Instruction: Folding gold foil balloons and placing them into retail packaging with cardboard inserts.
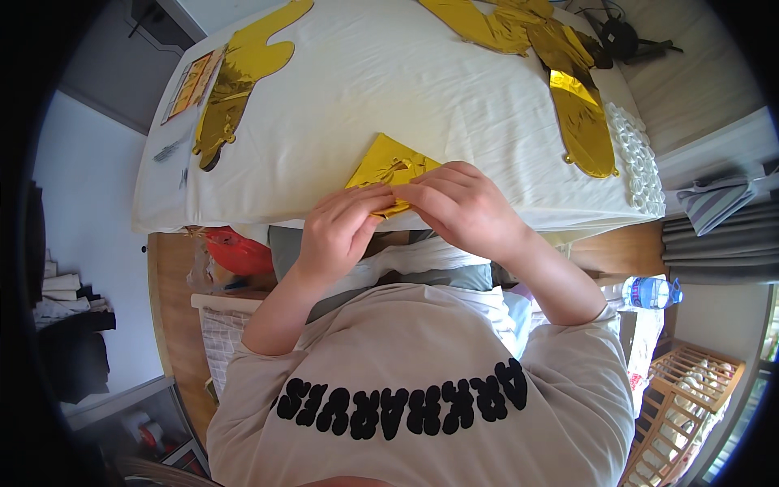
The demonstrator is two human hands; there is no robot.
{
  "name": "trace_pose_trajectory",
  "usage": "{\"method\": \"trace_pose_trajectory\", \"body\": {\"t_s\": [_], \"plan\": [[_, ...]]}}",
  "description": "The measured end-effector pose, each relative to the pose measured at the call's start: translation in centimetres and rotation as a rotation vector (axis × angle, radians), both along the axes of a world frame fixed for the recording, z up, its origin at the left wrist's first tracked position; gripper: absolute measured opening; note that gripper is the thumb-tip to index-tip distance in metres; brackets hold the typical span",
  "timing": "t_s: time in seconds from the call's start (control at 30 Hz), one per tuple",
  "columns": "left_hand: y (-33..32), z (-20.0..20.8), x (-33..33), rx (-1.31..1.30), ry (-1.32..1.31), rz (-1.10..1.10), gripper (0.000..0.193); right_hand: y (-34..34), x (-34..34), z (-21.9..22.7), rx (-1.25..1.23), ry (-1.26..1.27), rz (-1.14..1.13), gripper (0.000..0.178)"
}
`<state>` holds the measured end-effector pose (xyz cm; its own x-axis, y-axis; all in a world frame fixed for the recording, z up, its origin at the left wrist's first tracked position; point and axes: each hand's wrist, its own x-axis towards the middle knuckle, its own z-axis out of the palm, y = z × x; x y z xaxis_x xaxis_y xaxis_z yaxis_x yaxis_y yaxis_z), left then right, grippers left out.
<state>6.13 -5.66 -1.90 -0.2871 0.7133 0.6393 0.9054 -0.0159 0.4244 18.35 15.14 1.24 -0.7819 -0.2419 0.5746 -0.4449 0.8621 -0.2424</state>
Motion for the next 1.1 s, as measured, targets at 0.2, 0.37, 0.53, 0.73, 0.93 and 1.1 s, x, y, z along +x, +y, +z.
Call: {"method": "trace_pose_trajectory", "body": {"t_s": [0.2,0.37,0.53,0.73,0.93,1.1], "plan": [[0.6,5.9,-2.6,0.154,0.07,0.065,0.029,1.0,-1.6,5.4,-0.003,-0.03,-0.073,0.04],[1.8,9.1,-5.6,0.25,0.13,0.103,0.035,2.9,-4.9,9.0,-0.523,-0.261,-0.191,0.053],[5.5,7.2,-7.5,-0.066,0.211,0.055,0.038,5.8,-8.3,3.5,-0.94,-0.676,-0.337,0.055],[8.0,1.5,-10.0,-0.414,0.234,-0.081,0.058,5.0,-8.3,1.8,-0.789,-0.618,-0.421,0.06],[8.2,0.4,-9.9,-0.515,0.244,-0.12,0.069,5.3,-6.8,0.6,-0.14,-0.212,-0.41,0.055],[8.1,0.3,-9.8,-0.549,0.267,-0.108,0.075,7.3,-5.2,1.6,-0.006,-0.284,-0.149,0.038]]}}
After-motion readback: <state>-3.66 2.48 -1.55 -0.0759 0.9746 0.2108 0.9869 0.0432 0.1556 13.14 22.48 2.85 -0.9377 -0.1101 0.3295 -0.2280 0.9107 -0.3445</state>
